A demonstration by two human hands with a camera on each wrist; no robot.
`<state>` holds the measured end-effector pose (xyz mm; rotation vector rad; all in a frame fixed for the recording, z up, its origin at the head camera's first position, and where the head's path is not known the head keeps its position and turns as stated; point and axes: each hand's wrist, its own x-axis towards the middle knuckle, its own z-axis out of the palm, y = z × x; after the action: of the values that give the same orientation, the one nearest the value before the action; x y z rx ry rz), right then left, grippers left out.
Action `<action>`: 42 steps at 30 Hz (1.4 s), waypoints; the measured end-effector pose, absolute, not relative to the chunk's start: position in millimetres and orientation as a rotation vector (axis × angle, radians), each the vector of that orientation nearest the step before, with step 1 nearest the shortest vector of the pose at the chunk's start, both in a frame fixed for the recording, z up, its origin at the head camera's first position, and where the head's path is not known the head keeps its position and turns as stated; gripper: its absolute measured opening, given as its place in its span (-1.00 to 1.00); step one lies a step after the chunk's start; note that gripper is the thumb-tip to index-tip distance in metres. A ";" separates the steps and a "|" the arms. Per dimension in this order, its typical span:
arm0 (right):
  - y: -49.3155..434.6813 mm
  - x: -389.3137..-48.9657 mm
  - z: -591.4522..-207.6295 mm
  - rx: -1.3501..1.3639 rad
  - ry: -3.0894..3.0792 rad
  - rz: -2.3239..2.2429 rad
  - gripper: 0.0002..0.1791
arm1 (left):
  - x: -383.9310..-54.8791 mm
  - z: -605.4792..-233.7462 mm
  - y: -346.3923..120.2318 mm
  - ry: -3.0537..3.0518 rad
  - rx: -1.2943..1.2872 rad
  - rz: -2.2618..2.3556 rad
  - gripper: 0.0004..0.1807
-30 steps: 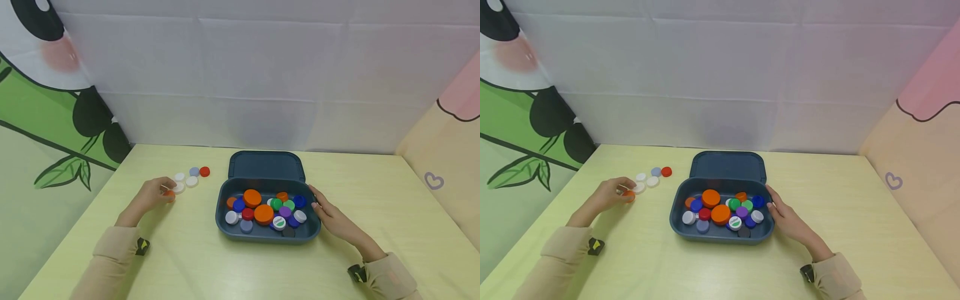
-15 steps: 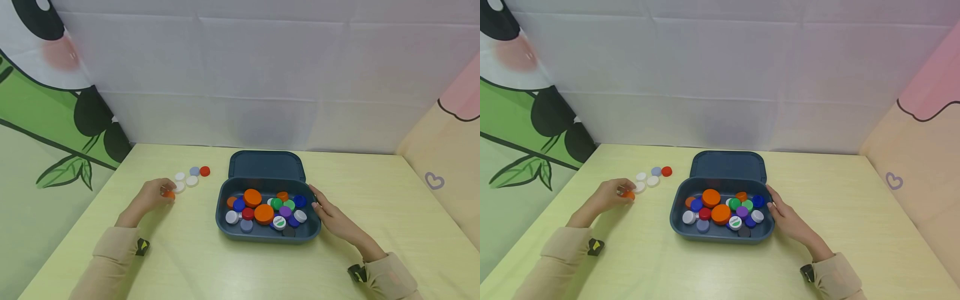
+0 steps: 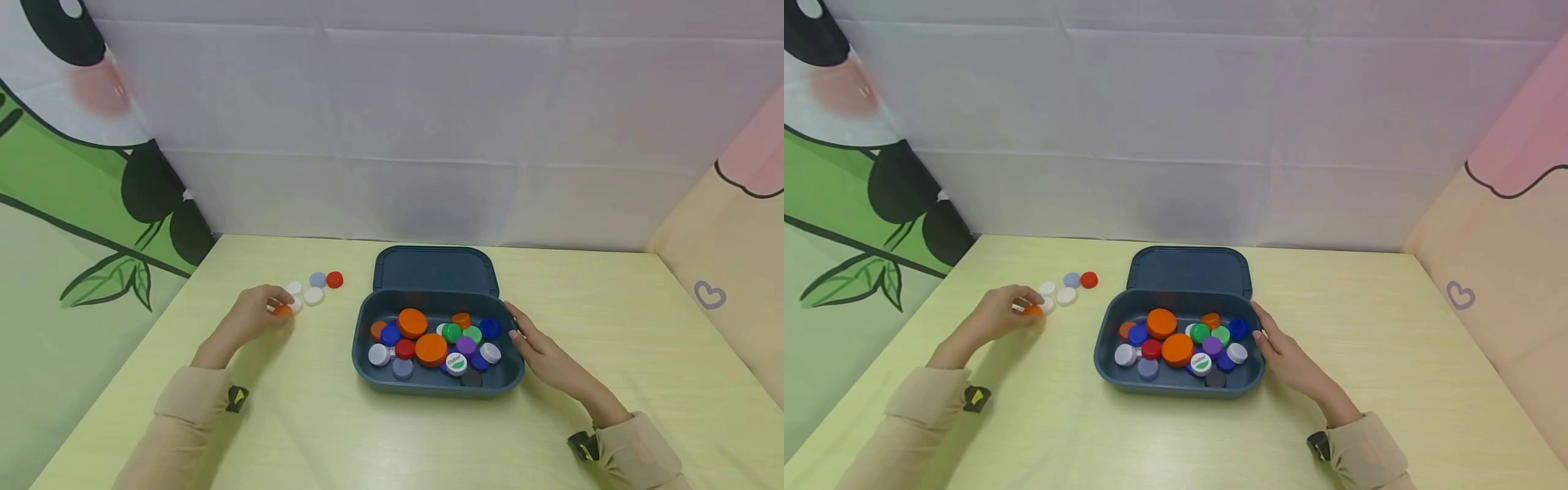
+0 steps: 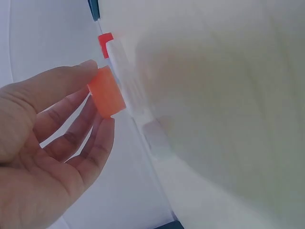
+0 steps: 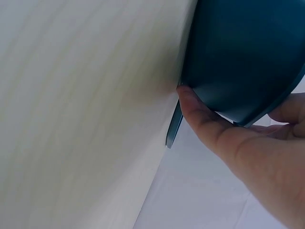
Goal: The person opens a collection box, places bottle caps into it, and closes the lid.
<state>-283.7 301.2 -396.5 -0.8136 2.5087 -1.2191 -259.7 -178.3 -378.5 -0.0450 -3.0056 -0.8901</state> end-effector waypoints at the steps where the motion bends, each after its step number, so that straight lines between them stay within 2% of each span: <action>1: 301.1 -283.8 -396.7 -0.812 2.510 -1.218 -0.41 | -260.7 -377.6 -176.6 -3.005 -0.049 -0.887 -0.78; 12: 300.1 -284.3 -398.0 -0.800 2.516 -1.216 -0.41 | -268.2 -358.0 -140.7 -2.903 -0.221 -0.890 -0.85; 26: 300.0 -286.8 -401.7 -0.790 2.529 -1.201 -0.41 | -274.4 -339.2 -71.7 -2.886 -0.493 -0.872 -0.78; 42: 299.3 -287.8 -406.1 -0.790 2.547 -1.198 -0.41 | -261.3 -357.7 -22.9 -3.008 -0.781 -0.868 -0.77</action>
<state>-287.8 299.3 -406.1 -0.7902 2.5466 -1.1978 -261.3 -22.9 -357.7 -0.7810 -3.0083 -0.8684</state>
